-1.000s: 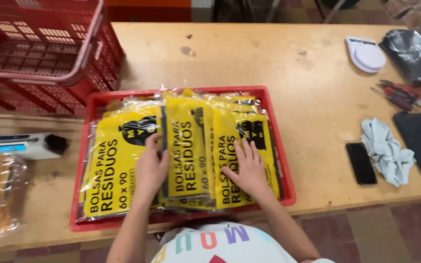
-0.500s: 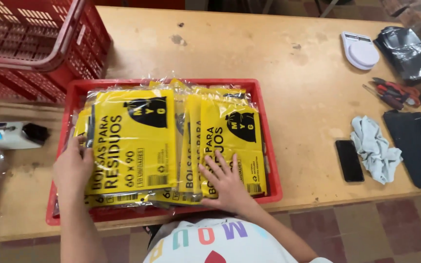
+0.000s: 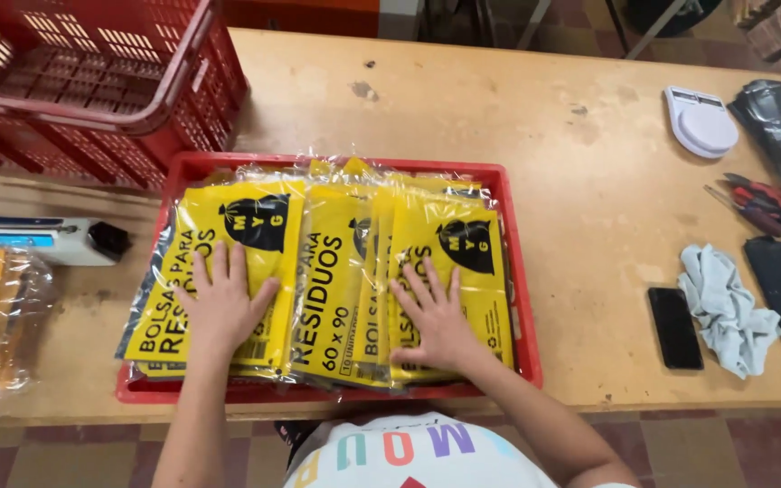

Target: The person places yellow trash bags into a handheld heat sealer, presses the handle to seal each bag, and then places the sealed bags into a red basket. The person repeats this process for multiple bags and then moves the basket to another area.

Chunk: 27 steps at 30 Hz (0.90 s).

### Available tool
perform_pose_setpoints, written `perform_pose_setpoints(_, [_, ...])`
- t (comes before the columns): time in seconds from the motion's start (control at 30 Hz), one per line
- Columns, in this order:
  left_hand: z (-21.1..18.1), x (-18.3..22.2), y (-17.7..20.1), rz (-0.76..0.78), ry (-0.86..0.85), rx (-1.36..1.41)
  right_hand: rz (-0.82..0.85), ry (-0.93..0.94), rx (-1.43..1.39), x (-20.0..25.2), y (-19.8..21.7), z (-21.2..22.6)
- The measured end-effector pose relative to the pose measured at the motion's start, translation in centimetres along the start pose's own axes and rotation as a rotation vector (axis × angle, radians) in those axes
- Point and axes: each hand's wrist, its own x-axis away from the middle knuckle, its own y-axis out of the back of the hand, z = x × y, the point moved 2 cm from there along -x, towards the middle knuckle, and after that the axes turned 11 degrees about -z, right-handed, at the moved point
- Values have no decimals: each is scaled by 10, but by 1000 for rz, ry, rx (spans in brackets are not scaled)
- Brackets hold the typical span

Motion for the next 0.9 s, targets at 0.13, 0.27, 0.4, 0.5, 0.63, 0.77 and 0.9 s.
perform_pose_setpoints(0.13, [2, 4, -7, -30, -26, 28, -11, 45, 37, 6, -9, 5])
perform_pose_setpoints(0.27, [-22, 37, 10, -105, -312, 18, -28, -21, -54, -21, -18, -19])
perform_pose_setpoints(0.4, [-48, 98, -11, -625, -916, -40, 210, -250, 11, -100, 34, -25])
perform_pose_setpoints(0.5, [-50, 109, -50, -461, -955, -107, 186, -210, -39, -151, 4, -55])
perform_pose_setpoints(0.63, [-66, 115, -57, -432, -1103, -47, 305, -283, -142, -207, 7, -43])
perform_pose_setpoints(0.77, [-71, 116, -62, -386, -1133, -15, 333, -319, -229, -230, -11, -28])
perform_pose_setpoints(0.9, [-73, 112, -66, -336, -1131, 10, 379, -360, -428, -234, -6, -21])
